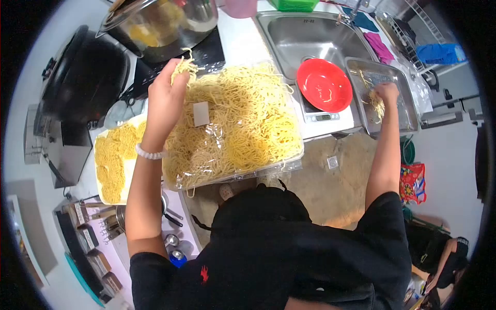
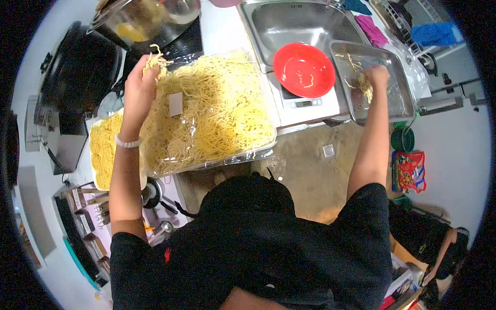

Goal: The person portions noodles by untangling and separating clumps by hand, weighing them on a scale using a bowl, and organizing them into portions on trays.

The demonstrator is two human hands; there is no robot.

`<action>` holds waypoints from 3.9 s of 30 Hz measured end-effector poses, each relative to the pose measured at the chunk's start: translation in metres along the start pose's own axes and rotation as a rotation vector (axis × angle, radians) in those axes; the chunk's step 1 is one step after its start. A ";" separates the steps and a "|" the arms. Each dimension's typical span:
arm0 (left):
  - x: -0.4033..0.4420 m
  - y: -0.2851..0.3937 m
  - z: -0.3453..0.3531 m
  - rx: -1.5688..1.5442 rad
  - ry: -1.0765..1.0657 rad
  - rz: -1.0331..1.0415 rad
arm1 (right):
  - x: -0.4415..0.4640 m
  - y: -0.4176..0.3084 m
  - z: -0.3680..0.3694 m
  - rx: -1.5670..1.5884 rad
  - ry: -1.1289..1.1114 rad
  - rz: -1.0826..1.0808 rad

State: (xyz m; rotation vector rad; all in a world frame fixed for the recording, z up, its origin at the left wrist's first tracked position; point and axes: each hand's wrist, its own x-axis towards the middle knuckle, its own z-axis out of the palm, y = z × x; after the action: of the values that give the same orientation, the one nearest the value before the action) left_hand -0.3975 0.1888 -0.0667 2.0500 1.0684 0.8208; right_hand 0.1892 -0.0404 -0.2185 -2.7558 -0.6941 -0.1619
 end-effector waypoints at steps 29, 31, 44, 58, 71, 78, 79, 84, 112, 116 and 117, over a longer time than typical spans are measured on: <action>0.031 -0.046 -0.067 -0.194 -0.301 -0.001 | -0.334 -0.447 -0.123 0.631 -0.702 -1.068; 0.031 -0.078 -0.057 -0.264 -0.316 -0.097 | -0.337 -0.451 -0.088 0.558 -0.584 -1.130; -0.038 -0.046 -0.038 0.494 -0.187 0.216 | -0.259 -0.388 -0.101 0.357 -0.329 -1.111; -0.015 -0.014 -0.013 0.225 -0.287 0.446 | -0.235 -0.345 -0.069 0.403 -0.298 -0.989; -0.002 -0.028 -0.006 0.497 -0.273 0.307 | -0.278 -0.387 -0.071 0.348 -0.099 -1.218; -0.014 -0.046 -0.013 0.438 -0.192 0.349 | -0.255 -0.327 -0.111 0.948 -0.129 -0.970; -0.013 -0.050 -0.014 0.439 -0.191 0.357 | -0.254 -0.317 -0.115 0.972 -0.127 -0.943; -0.012 -0.050 -0.029 0.314 -0.219 0.275 | -0.257 -0.276 -0.125 1.015 -0.087 -0.864; -0.052 0.059 0.049 0.232 -0.254 0.250 | -0.242 -0.240 -0.064 1.063 -0.433 -0.496; -0.033 0.051 0.051 0.222 -0.254 0.266 | -0.248 -0.244 -0.043 1.277 -0.665 -0.298; -0.026 0.046 0.057 0.226 -0.256 0.236 | -0.251 -0.248 -0.044 1.309 -0.648 -0.286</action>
State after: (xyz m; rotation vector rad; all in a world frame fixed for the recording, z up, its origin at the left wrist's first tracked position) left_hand -0.3456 0.1314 -0.0686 2.4293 0.8177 0.5473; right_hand -0.1509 0.0425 -0.1585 -1.3959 -0.8785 0.8478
